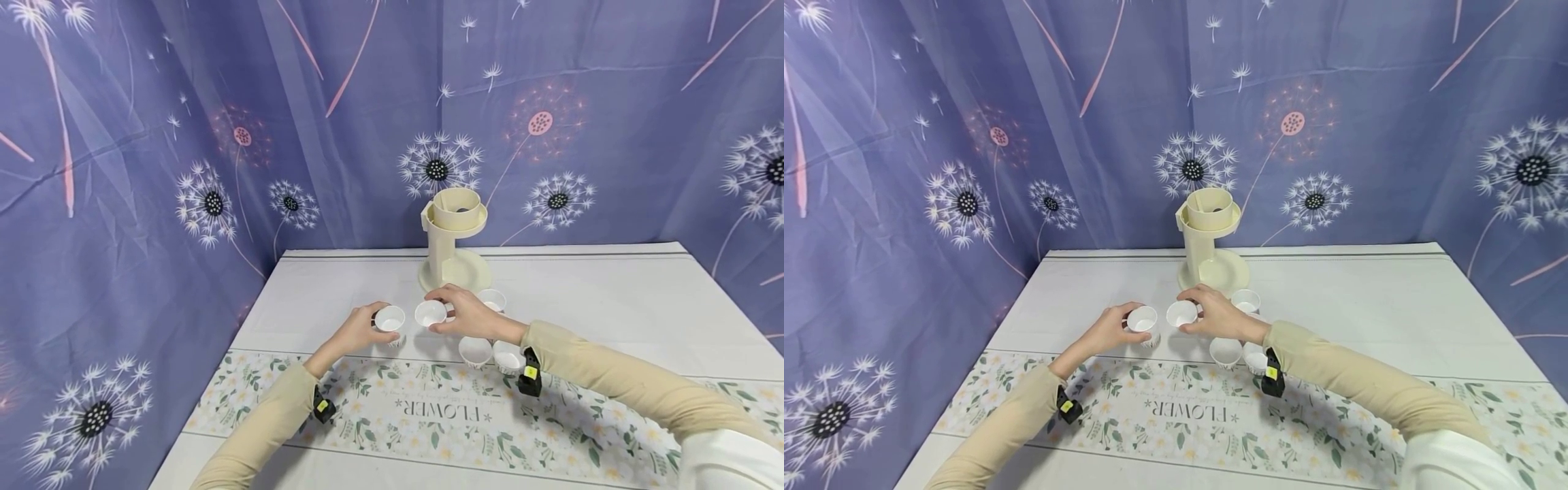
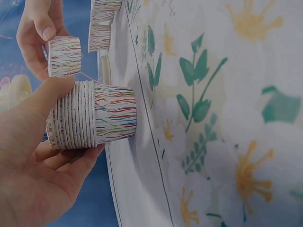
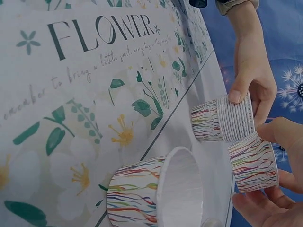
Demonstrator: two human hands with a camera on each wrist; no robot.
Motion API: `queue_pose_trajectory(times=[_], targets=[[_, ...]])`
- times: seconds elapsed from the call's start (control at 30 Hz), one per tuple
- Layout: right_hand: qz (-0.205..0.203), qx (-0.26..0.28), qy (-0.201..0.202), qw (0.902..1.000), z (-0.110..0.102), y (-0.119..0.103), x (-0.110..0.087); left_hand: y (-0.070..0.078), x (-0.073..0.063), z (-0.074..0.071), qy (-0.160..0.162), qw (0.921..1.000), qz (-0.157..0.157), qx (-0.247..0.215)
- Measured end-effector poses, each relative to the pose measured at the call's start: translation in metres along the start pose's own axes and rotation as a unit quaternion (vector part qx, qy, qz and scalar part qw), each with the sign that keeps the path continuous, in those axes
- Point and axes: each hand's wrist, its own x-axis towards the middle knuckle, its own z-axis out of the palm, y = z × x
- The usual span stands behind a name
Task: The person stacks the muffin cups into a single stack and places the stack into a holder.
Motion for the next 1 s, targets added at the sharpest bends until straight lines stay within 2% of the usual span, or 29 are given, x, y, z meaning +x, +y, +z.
queue_pose_trajectory(times=[0.57,1.0], targets=[[-0.013,-0.012,0.008,0.9998,0.0056,-0.0001,0.0025,-0.0011,-0.0005,-0.0001,0.001,0.9999,0.011,0.008],[-0.028,-0.024,0.029,0.9989,0.0038,-0.006,0.0069,0.0004,-0.0009,-0.0014,0.001,0.9998,0.02,0.009]])
